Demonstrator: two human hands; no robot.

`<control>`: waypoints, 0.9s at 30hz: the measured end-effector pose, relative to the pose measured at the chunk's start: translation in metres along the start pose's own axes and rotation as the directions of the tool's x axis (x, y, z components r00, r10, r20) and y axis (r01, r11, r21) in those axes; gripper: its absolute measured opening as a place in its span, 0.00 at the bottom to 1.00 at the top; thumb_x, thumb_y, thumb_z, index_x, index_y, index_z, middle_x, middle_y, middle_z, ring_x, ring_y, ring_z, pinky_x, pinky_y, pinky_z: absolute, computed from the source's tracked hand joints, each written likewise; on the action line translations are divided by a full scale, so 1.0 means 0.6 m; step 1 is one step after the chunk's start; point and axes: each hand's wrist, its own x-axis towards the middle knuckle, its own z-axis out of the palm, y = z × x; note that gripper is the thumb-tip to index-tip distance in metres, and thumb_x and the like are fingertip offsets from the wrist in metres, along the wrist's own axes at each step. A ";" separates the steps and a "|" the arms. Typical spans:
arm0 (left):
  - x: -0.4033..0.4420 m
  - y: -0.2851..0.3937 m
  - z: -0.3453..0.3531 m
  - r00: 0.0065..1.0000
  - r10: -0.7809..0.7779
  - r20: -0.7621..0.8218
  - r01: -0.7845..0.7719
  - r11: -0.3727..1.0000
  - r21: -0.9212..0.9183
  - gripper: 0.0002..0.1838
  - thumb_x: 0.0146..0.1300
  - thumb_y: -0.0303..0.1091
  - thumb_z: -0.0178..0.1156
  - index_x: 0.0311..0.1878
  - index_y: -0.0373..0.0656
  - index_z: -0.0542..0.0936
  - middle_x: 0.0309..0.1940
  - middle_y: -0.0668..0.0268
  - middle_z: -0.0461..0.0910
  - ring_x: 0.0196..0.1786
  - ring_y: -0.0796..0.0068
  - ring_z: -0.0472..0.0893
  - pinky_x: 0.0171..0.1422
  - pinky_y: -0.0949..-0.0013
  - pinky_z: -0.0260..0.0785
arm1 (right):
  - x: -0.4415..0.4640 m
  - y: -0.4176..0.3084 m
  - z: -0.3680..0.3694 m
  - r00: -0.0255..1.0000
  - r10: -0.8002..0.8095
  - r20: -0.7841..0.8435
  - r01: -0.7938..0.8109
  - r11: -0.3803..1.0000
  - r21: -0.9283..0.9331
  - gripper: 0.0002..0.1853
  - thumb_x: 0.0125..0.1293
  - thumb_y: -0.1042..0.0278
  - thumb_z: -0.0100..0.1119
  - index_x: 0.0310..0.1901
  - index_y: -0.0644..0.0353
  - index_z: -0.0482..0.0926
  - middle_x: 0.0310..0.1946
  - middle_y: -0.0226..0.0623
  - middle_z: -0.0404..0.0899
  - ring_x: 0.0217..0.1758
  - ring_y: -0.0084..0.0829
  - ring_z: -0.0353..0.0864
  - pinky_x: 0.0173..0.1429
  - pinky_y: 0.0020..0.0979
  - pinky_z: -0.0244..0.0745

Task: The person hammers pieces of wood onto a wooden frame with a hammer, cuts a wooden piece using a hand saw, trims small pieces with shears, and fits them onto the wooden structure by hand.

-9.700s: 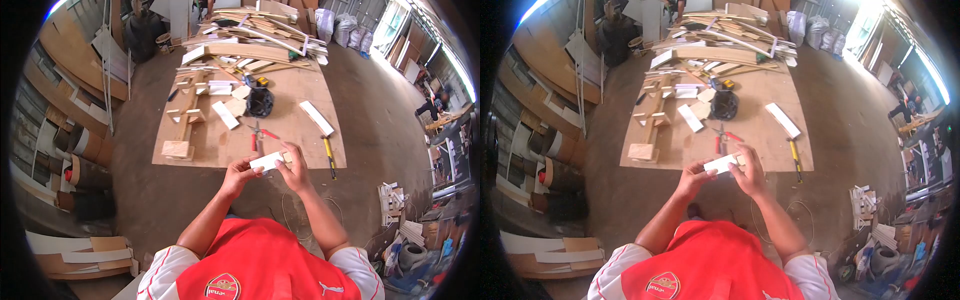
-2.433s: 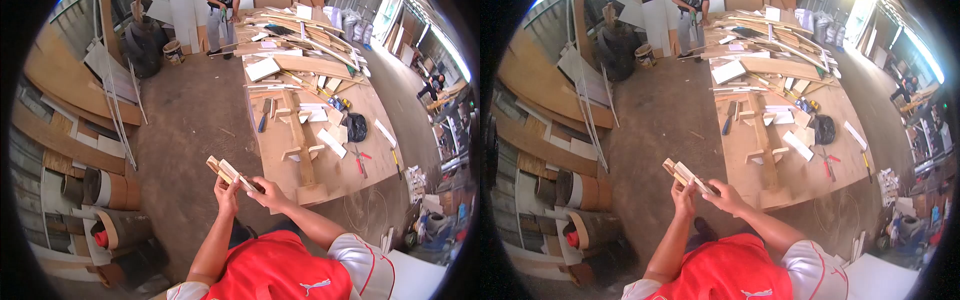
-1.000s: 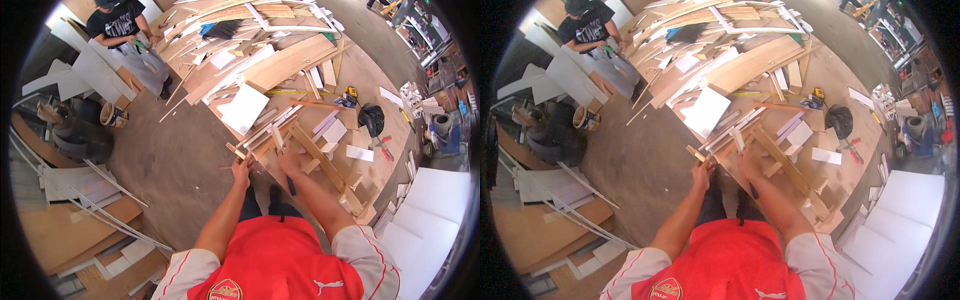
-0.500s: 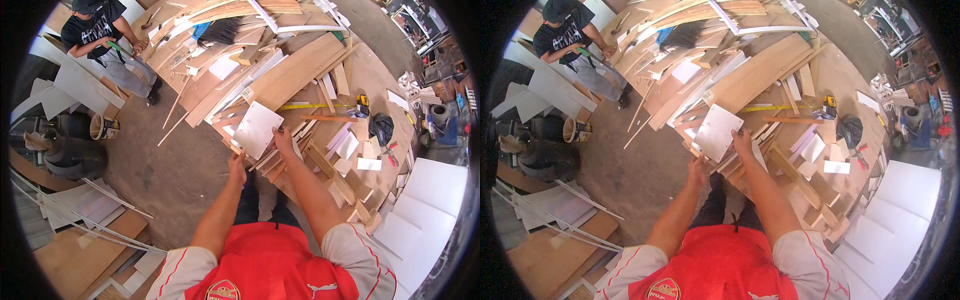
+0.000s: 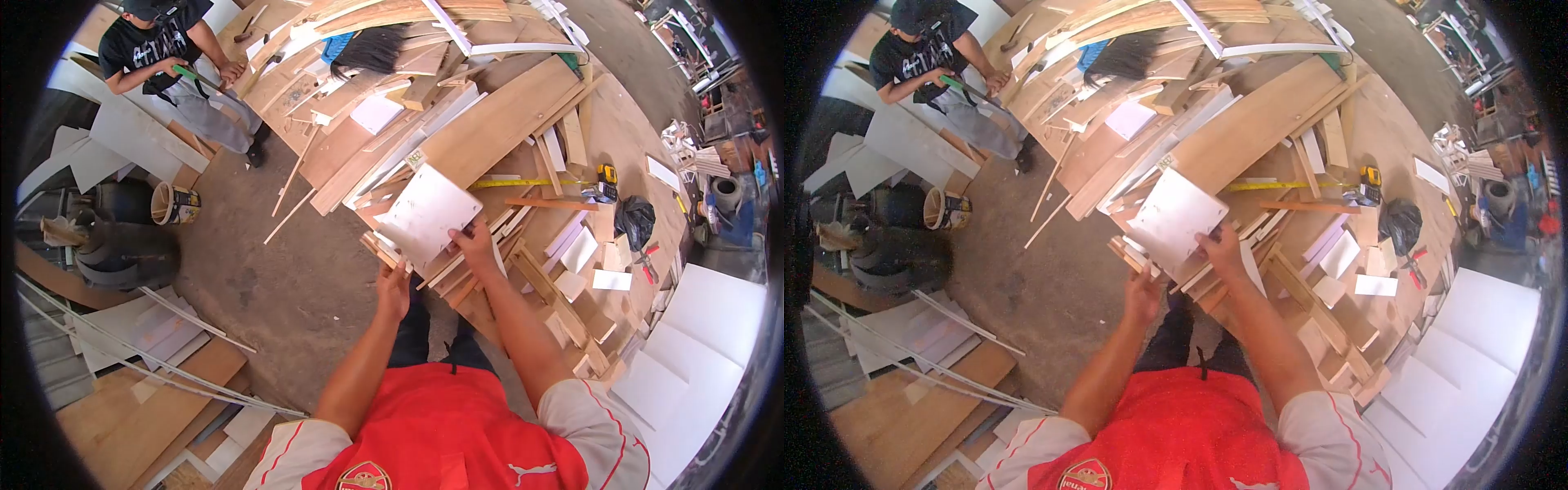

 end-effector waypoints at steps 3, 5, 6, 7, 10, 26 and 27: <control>0.039 0.060 0.049 0.995 0.081 0.050 -0.078 0.995 -0.058 0.25 0.73 0.29 0.63 0.70 0.39 0.70 0.65 0.63 0.78 0.67 0.67 0.78 0.75 0.58 0.69 | 0.073 -0.045 0.027 0.991 -0.132 -0.018 0.129 0.986 -0.103 0.19 0.69 0.80 0.62 0.60 0.66 0.74 0.45 0.36 0.84 0.37 0.25 0.83 0.36 0.27 0.80; 0.102 0.096 0.079 0.986 0.138 0.090 -0.133 0.990 -0.056 0.25 0.73 0.28 0.62 0.71 0.39 0.69 0.65 0.63 0.77 0.67 0.66 0.77 0.76 0.57 0.67 | 0.135 -0.077 0.057 0.996 -0.056 -0.067 0.057 0.998 0.012 0.16 0.71 0.76 0.65 0.57 0.66 0.76 0.43 0.36 0.84 0.39 0.25 0.84 0.35 0.27 0.82; 0.132 0.112 0.097 0.984 0.155 0.089 -0.153 0.988 -0.030 0.25 0.73 0.27 0.61 0.71 0.39 0.69 0.65 0.62 0.77 0.68 0.66 0.77 0.76 0.56 0.67 | 0.158 -0.096 0.072 0.996 -0.037 -0.076 0.038 0.999 0.005 0.14 0.71 0.74 0.65 0.55 0.66 0.77 0.43 0.37 0.84 0.38 0.26 0.85 0.36 0.27 0.84; 0.163 0.123 0.104 0.987 0.128 0.101 -0.130 0.991 0.017 0.25 0.74 0.29 0.60 0.72 0.39 0.69 0.67 0.63 0.75 0.70 0.66 0.74 0.77 0.55 0.65 | 0.184 -0.104 0.082 0.996 -0.013 -0.091 0.016 0.999 0.034 0.13 0.72 0.74 0.65 0.54 0.67 0.77 0.43 0.38 0.84 0.37 0.27 0.85 0.38 0.28 0.84; 0.232 0.143 0.087 0.988 0.129 0.087 -0.136 0.987 0.081 0.26 0.75 0.30 0.60 0.73 0.38 0.67 0.69 0.63 0.73 0.73 0.67 0.71 0.77 0.55 0.62 | 0.248 -0.072 0.079 1.000 -0.007 0.023 0.006 0.997 0.076 0.17 0.70 0.72 0.64 0.58 0.62 0.74 0.52 0.43 0.82 0.50 0.38 0.86 0.48 0.36 0.83; 0.069 -0.028 -0.031 0.993 -0.113 0.021 0.090 0.876 0.473 0.21 0.70 0.36 0.69 0.60 0.34 0.80 0.50 0.64 0.84 0.50 0.73 0.83 0.57 0.64 0.78 | -0.035 0.094 0.014 0.990 -0.014 -0.141 -0.069 0.824 -0.563 0.22 0.67 0.66 0.70 0.60 0.61 0.76 0.42 0.46 0.86 0.46 0.43 0.87 0.52 0.39 0.82; 0.062 -0.024 -0.022 0.988 -0.148 0.054 0.104 0.870 0.482 0.22 0.71 0.37 0.68 0.62 0.34 0.79 0.52 0.63 0.84 0.52 0.71 0.83 0.59 0.60 0.79 | -0.046 0.090 0.012 0.983 -0.090 -0.160 0.016 0.908 -0.418 0.23 0.66 0.67 0.71 0.60 0.61 0.76 0.44 0.44 0.85 0.48 0.42 0.86 0.52 0.39 0.82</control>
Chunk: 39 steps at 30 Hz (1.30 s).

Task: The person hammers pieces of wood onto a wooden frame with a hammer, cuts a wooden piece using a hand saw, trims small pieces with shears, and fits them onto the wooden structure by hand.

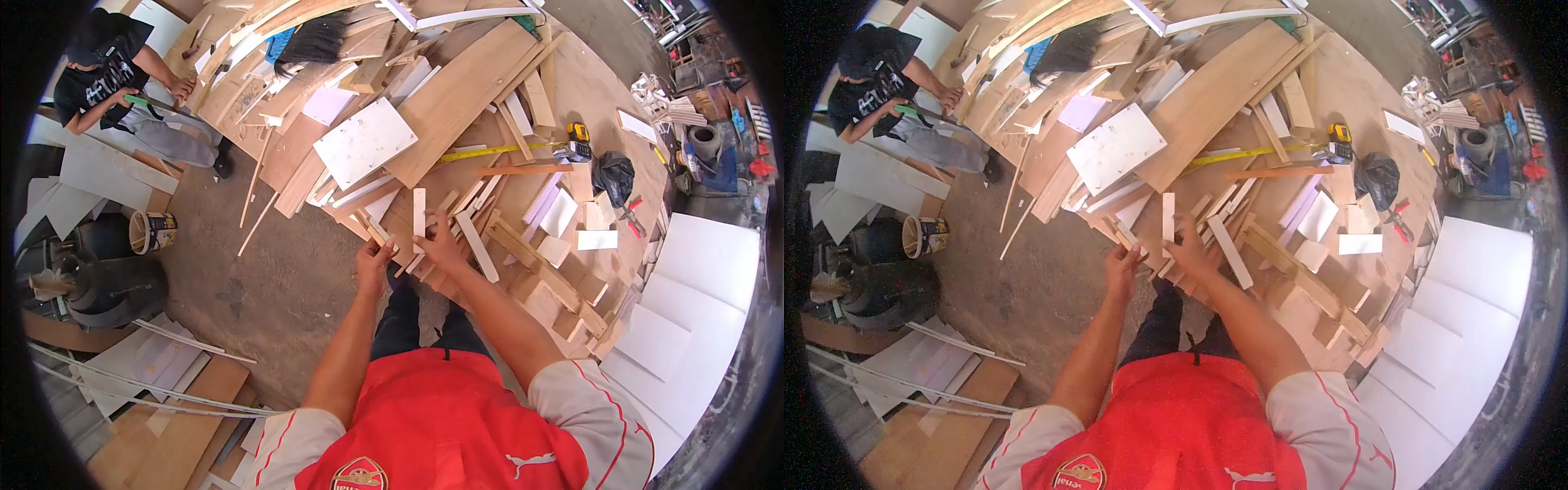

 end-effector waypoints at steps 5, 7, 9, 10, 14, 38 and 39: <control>-0.035 0.031 0.061 0.988 -0.004 0.157 0.034 0.982 -0.188 0.25 0.71 0.37 0.68 0.66 0.34 0.76 0.53 0.60 0.85 0.57 0.65 0.84 0.63 0.56 0.79 | -0.043 -0.025 -0.096 0.936 0.106 0.336 -0.233 0.902 0.364 0.30 0.67 0.70 0.71 0.68 0.63 0.72 0.53 0.40 0.83 0.54 0.32 0.84 0.53 0.34 0.82; -0.053 0.036 0.085 0.970 0.015 0.243 0.048 0.967 -0.251 0.26 0.71 0.37 0.68 0.67 0.35 0.75 0.56 0.59 0.84 0.59 0.63 0.84 0.65 0.55 0.79 | -0.071 -0.051 -0.122 0.923 0.086 0.374 -0.253 0.870 0.424 0.30 0.71 0.73 0.65 0.72 0.62 0.70 0.53 0.36 0.83 0.51 0.27 0.85 0.49 0.33 0.85; -0.071 0.036 0.113 0.942 0.062 0.329 0.047 0.949 -0.312 0.27 0.71 0.38 0.68 0.67 0.35 0.75 0.58 0.59 0.84 0.61 0.61 0.83 0.66 0.52 0.77 | -0.105 -0.093 -0.153 0.906 0.074 0.416 -0.279 0.844 0.458 0.28 0.73 0.71 0.63 0.72 0.62 0.70 0.54 0.35 0.83 0.50 0.25 0.84 0.48 0.31 0.84; -0.082 0.036 0.126 0.931 0.092 0.352 0.029 0.946 -0.323 0.27 0.71 0.39 0.68 0.68 0.36 0.75 0.59 0.59 0.84 0.61 0.61 0.83 0.67 0.52 0.77 | -0.125 -0.120 -0.169 0.900 0.034 0.434 -0.254 0.850 0.461 0.27 0.76 0.70 0.58 0.75 0.62 0.69 0.53 0.32 0.83 0.47 0.23 0.83 0.46 0.30 0.83; -0.131 0.040 0.180 0.905 0.196 0.377 -0.026 0.912 -0.410 0.25 0.70 0.36 0.69 0.66 0.37 0.77 0.59 0.59 0.84 0.60 0.63 0.84 0.67 0.53 0.77 | -0.195 -0.148 -0.222 0.914 -0.040 0.403 -0.174 0.860 0.480 0.28 0.77 0.72 0.55 0.78 0.59 0.66 0.50 0.31 0.81 0.43 0.22 0.80 0.43 0.29 0.82; -0.263 -0.086 0.249 0.986 0.074 0.149 -0.037 0.971 -0.236 0.21 0.69 0.34 0.70 0.63 0.42 0.79 0.51 0.66 0.86 0.51 0.72 0.84 0.56 0.64 0.78 | -0.342 -0.054 -0.352 0.902 -0.155 0.403 0.210 0.973 -0.095 0.36 0.70 0.62 0.65 0.76 0.63 0.66 0.39 0.47 0.87 0.30 0.34 0.87 0.37 0.37 0.83; -0.255 -0.101 0.234 0.997 0.020 0.069 -0.009 0.986 -0.164 0.21 0.69 0.35 0.70 0.62 0.42 0.80 0.50 0.67 0.86 0.49 0.74 0.84 0.53 0.65 0.78 | -0.340 -0.054 -0.339 0.915 -0.045 0.400 0.107 0.985 -0.133 0.35 0.70 0.61 0.65 0.75 0.65 0.67 0.36 0.47 0.87 0.29 0.35 0.87 0.37 0.37 0.83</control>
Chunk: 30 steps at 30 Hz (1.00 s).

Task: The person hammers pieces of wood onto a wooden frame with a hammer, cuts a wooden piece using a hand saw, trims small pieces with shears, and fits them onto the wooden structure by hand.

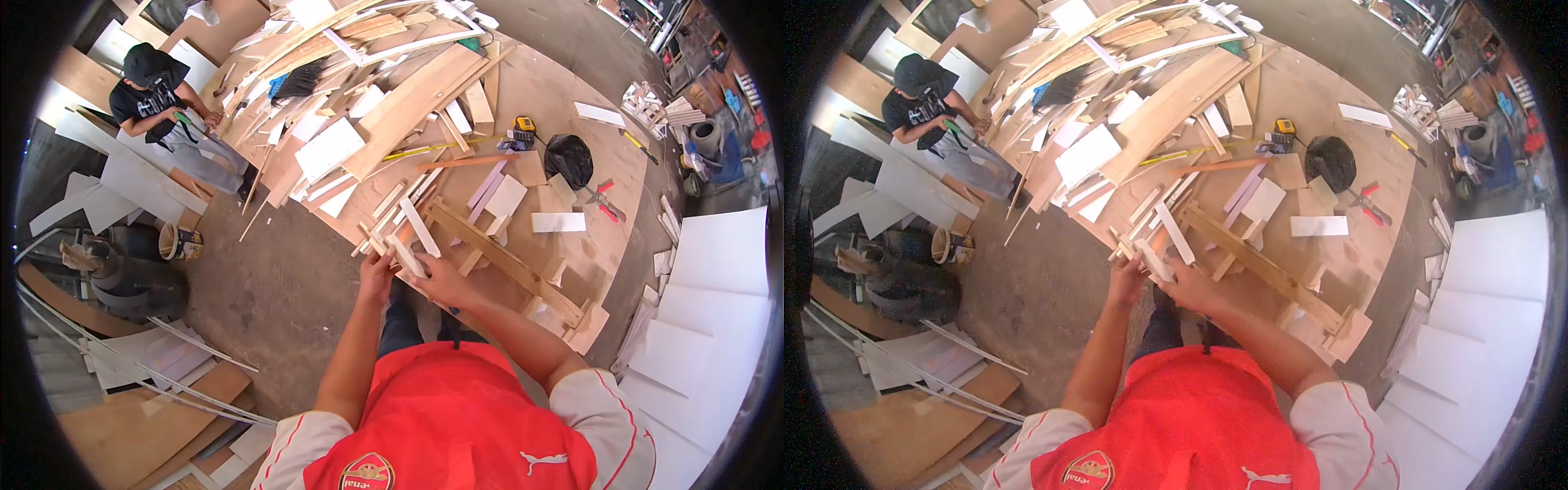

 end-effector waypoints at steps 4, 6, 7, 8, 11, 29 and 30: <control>0.015 -0.028 -0.066 0.979 -0.114 -0.169 0.125 0.991 0.054 0.19 0.70 0.37 0.71 0.58 0.40 0.81 0.46 0.68 0.86 0.40 0.77 0.83 0.45 0.69 0.77 | 0.058 0.016 0.040 0.963 0.257 0.081 -0.262 0.963 0.055 0.33 0.70 0.59 0.66 0.72 0.64 0.69 0.42 0.46 0.87 0.28 0.30 0.86 0.33 0.31 0.81; 0.025 -0.024 -0.080 0.969 -0.128 -0.210 0.147 0.986 0.077 0.17 0.70 0.38 0.71 0.57 0.40 0.81 0.45 0.68 0.86 0.37 0.78 0.83 0.43 0.71 0.77 | 0.117 0.060 0.079 0.962 0.267 0.057 -0.270 0.961 0.051 0.33 0.70 0.59 0.66 0.72 0.63 0.70 0.42 0.46 0.87 0.29 0.30 0.86 0.33 0.31 0.81; 0.032 -0.019 -0.085 0.965 -0.142 -0.222 0.164 0.983 0.085 0.18 0.70 0.38 0.71 0.56 0.40 0.81 0.45 0.69 0.85 0.37 0.78 0.82 0.43 0.72 0.76 | 0.147 0.085 0.099 0.961 0.274 0.043 -0.276 0.960 0.049 0.33 0.70 0.59 0.66 0.72 0.63 0.70 0.42 0.45 0.87 0.29 0.30 0.86 0.33 0.31 0.81; 0.041 -0.013 -0.088 0.960 -0.156 -0.234 0.182 0.979 0.093 0.18 0.70 0.38 0.71 0.56 0.39 0.82 0.44 0.69 0.85 0.36 0.79 0.82 0.43 0.73 0.75 | 0.175 0.102 0.118 0.982 0.187 -0.022 -0.186 0.981 0.052 0.32 0.70 0.59 0.66 0.71 0.63 0.70 0.42 0.46 0.87 0.30 0.32 0.87 0.34 0.33 0.82; 0.086 -0.014 -0.130 0.965 -0.153 -0.214 0.179 0.978 0.110 0.18 0.69 0.37 0.73 0.56 0.39 0.82 0.43 0.69 0.84 0.37 0.80 0.82 0.43 0.74 0.74 | 0.245 0.127 0.162 0.968 -0.070 -0.241 0.062 0.997 -0.040 0.32 0.68 0.59 0.68 0.70 0.62 0.73 0.42 0.48 0.87 0.35 0.40 0.88 0.41 0.38 0.83; 0.341 0.184 -0.143 0.993 0.012 -0.115 -0.042 0.965 -0.260 0.14 0.75 0.35 0.64 0.59 0.47 0.76 0.50 0.72 0.81 0.59 0.75 0.78 0.74 0.54 0.65 | 0.657 0.003 0.076 0.720 0.603 -0.344 -0.115 0.592 0.797 0.19 0.74 0.60 0.64 0.60 0.59 0.73 0.48 0.37 0.80 0.44 0.32 0.83 0.39 0.35 0.81; 0.356 0.192 -0.138 0.995 0.017 -0.099 -0.046 0.953 -0.299 0.14 0.75 0.36 0.63 0.60 0.47 0.76 0.51 0.72 0.81 0.59 0.74 0.79 0.74 0.53 0.66 | 0.657 -0.006 0.071 0.739 0.579 -0.345 -0.134 0.628 0.767 0.17 0.75 0.61 0.63 0.58 0.60 0.74 0.47 0.37 0.81 0.43 0.31 0.83 0.39 0.34 0.81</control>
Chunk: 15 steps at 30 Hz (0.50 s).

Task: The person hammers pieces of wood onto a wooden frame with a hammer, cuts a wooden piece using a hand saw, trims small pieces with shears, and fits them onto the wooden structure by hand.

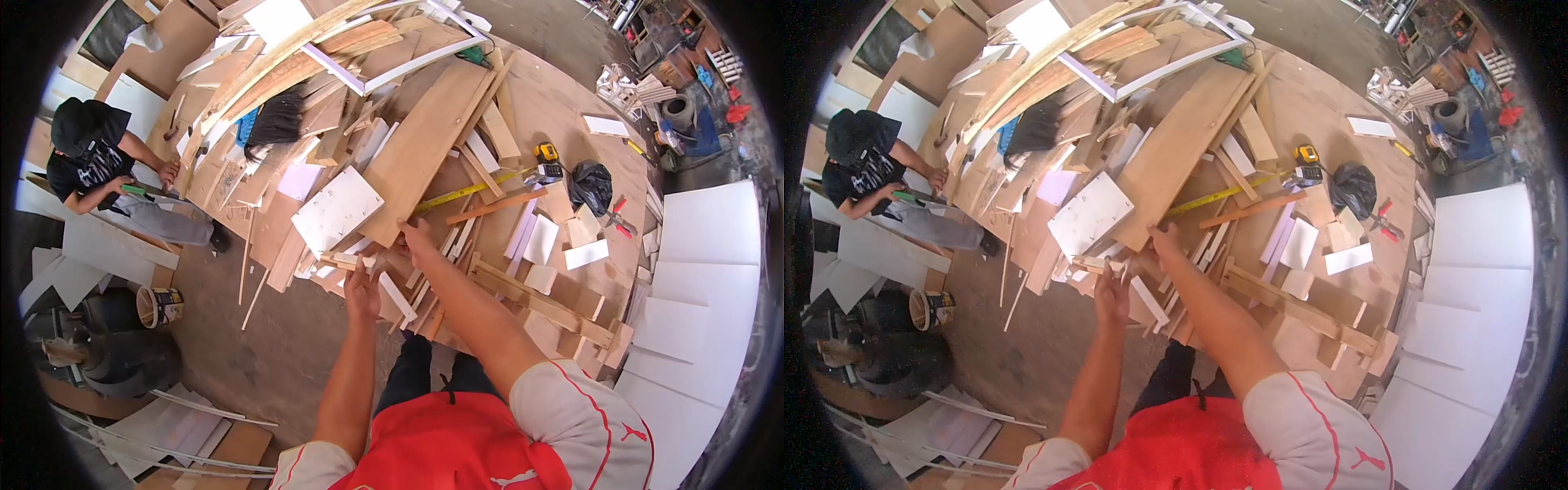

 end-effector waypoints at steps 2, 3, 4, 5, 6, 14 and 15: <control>0.020 0.007 0.014 1.000 0.002 0.028 0.000 0.996 -0.084 0.14 0.76 0.38 0.63 0.60 0.49 0.76 0.53 0.71 0.81 0.60 0.73 0.79 0.73 0.53 0.67 | -0.016 -0.023 -0.020 0.998 -0.031 0.053 0.036 0.994 -0.099 0.13 0.76 0.62 0.61 0.53 0.62 0.77 0.45 0.37 0.81 0.41 0.30 0.83 0.38 0.31 0.80; 0.039 0.002 -0.001 0.994 0.038 0.106 -0.037 0.999 -0.006 0.26 0.81 0.47 0.53 0.75 0.48 0.66 0.74 0.66 0.69 0.76 0.58 0.68 0.79 0.44 0.57 | 0.014 -0.001 -0.036 0.992 -0.114 0.059 0.123 0.976 -0.178 0.12 0.77 0.65 0.58 0.52 0.66 0.80 0.43 0.39 0.82 0.40 0.30 0.82 0.38 0.29 0.79; 0.042 0.010 0.008 0.992 0.042 0.116 -0.034 0.997 -0.064 0.25 0.81 0.47 0.53 0.75 0.49 0.66 0.74 0.66 0.69 0.76 0.58 0.68 0.78 0.45 0.59 | 0.031 0.018 -0.051 0.981 -0.192 0.019 0.192 0.966 -0.171 0.14 0.76 0.64 0.59 0.53 0.67 0.80 0.45 0.42 0.83 0.44 0.34 0.83 0.44 0.33 0.78; 0.039 0.022 0.025 0.991 0.045 0.125 -0.030 0.992 -0.122 0.25 0.81 0.47 0.53 0.74 0.50 0.67 0.73 0.66 0.69 0.76 0.58 0.69 0.77 0.46 0.60 | 0.040 0.038 -0.066 0.963 -0.267 -0.022 0.260 0.951 -0.166 0.17 0.74 0.62 0.59 0.54 0.69 0.80 0.47 0.44 0.84 0.47 0.38 0.84 0.51 0.36 0.77; 0.038 0.032 0.036 0.990 0.049 0.134 -0.025 0.984 -0.178 0.24 0.81 0.48 0.53 0.74 0.52 0.67 0.73 0.66 0.69 0.76 0.58 0.69 0.76 0.47 0.61 | 0.040 0.051 -0.079 0.938 -0.340 -0.064 0.326 0.931 -0.164 0.19 0.72 0.61 0.60 0.55 0.70 0.80 0.49 0.47 0.85 0.51 0.41 0.84 0.57 0.40 0.76; 0.057 0.084 0.015 0.982 0.190 -0.009 -0.189 0.968 -0.167 0.26 0.78 0.52 0.55 0.73 0.54 0.69 0.69 0.68 0.72 0.75 0.57 0.69 0.77 0.47 0.57 | 0.010 0.022 -0.193 0.916 -0.216 -0.338 0.192 0.976 -0.105 0.19 0.70 0.67 0.57 0.57 0.71 0.80 0.50 0.48 0.84 0.52 0.38 0.84 0.56 0.38 0.77; 0.058 0.099 0.010 0.977 0.214 -0.009 -0.213 0.966 -0.147 0.26 0.77 0.53 0.56 0.72 0.54 0.69 0.69 0.68 0.72 0.74 0.56 0.69 0.78 0.47 0.55 | 0.017 0.019 -0.205 0.909 -0.195 -0.368 0.170 0.980 -0.100 0.18 0.71 0.68 0.57 0.57 0.71 0.80 0.49 0.46 0.85 0.51 0.35 0.85 0.55 0.36 0.78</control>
